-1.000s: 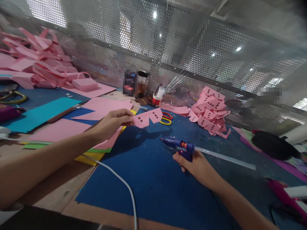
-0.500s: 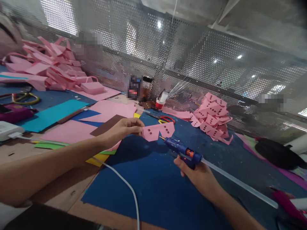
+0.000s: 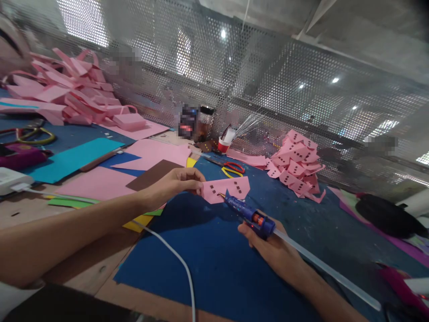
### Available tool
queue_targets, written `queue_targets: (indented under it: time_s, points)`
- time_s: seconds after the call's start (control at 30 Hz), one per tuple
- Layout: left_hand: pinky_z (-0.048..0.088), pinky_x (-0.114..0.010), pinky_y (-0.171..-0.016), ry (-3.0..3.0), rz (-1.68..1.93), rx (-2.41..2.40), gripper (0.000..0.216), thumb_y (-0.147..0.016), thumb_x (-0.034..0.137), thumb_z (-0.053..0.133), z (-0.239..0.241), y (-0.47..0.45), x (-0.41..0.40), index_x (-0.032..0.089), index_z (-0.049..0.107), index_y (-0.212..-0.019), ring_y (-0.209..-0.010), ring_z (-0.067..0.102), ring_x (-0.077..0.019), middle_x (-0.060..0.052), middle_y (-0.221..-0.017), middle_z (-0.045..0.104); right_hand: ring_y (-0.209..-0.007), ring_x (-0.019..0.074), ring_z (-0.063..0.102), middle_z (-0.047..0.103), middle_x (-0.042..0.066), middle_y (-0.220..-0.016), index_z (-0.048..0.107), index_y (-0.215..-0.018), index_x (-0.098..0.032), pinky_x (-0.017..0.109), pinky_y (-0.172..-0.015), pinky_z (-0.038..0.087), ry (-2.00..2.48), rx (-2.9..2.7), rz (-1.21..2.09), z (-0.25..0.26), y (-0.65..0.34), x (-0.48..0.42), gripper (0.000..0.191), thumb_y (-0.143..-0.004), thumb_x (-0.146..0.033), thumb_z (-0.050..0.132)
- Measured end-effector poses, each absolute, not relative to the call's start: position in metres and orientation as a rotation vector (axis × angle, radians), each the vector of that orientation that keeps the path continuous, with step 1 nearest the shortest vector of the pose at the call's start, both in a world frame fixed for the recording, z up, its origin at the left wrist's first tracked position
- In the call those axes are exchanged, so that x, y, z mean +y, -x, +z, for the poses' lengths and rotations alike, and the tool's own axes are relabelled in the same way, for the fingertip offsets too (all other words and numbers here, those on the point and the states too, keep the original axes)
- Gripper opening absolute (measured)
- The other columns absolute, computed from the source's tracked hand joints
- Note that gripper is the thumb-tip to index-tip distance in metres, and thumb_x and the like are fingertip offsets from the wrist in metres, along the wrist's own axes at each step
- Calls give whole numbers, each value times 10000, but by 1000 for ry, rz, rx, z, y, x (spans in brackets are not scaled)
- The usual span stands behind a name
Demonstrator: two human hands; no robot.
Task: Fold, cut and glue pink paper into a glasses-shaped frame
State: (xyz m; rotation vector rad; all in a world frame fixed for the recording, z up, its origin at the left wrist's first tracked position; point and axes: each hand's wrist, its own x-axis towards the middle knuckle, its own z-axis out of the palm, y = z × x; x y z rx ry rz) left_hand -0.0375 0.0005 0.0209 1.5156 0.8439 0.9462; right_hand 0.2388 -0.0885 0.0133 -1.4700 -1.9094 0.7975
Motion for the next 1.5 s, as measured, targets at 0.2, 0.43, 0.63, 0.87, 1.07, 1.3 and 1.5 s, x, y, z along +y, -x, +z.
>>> queue_targets:
  time_s: [0.2,0.43,0.63,0.87,1.07,1.3,1.5]
  points:
    - [461,-281,-779,-1529,925,848,97,-796,209,622,22,38,-1,160,656,-872,-781,599,-146,-32,-816,671,-579,105,498,526,-30,-669,567,-816,-190,208,-519,404,1444,-1915,820,14,-237,-88,301,-860,-488,578]
    - [467,-292,-779,-1537,911,845,106,-799,212,617,22,39,-1,158,658,-881,-784,607,-153,-42,-825,678,-587,111,509,525,-28,-675,540,-800,-200,211,-529,406,1452,-1944,765,16,-235,-88,290,-856,-482,581]
    - [477,-317,-805,-1538,901,841,122,-800,236,618,22,39,-1,156,652,-885,-792,616,-162,-50,-839,684,-560,107,485,506,-34,-639,511,-754,-200,213,-515,388,1477,-1975,664,23,-228,-90,312,-866,-488,550]
    - [480,-297,-781,-1534,906,845,130,-779,242,629,25,38,-2,165,669,-876,-777,611,-155,-48,-832,689,-577,110,464,498,-29,-649,511,-733,-204,220,-531,382,1444,-1997,592,28,-226,-92,302,-870,-471,544]
    - [475,-270,-750,-1513,930,839,113,-779,232,634,25,38,-2,164,670,-862,-754,598,-139,-37,-805,675,-566,115,483,522,-23,-632,544,-768,-196,222,-511,388,1497,-1946,637,29,-225,-94,297,-867,-476,543]
    - [476,-282,-774,-1496,937,833,125,-786,231,639,23,39,-2,163,669,-886,-769,601,-144,-41,-822,679,-549,109,481,493,-34,-628,530,-755,-202,217,-500,388,1496,-1946,669,26,-226,-94,307,-859,-490,558]
    - [477,-283,-768,-1506,943,832,108,-775,213,635,22,39,-1,163,665,-865,-773,601,-150,-43,-813,674,-604,126,523,527,-18,-686,533,-789,-209,226,-561,433,1491,-1967,658,22,-229,-93,296,-867,-493,557]
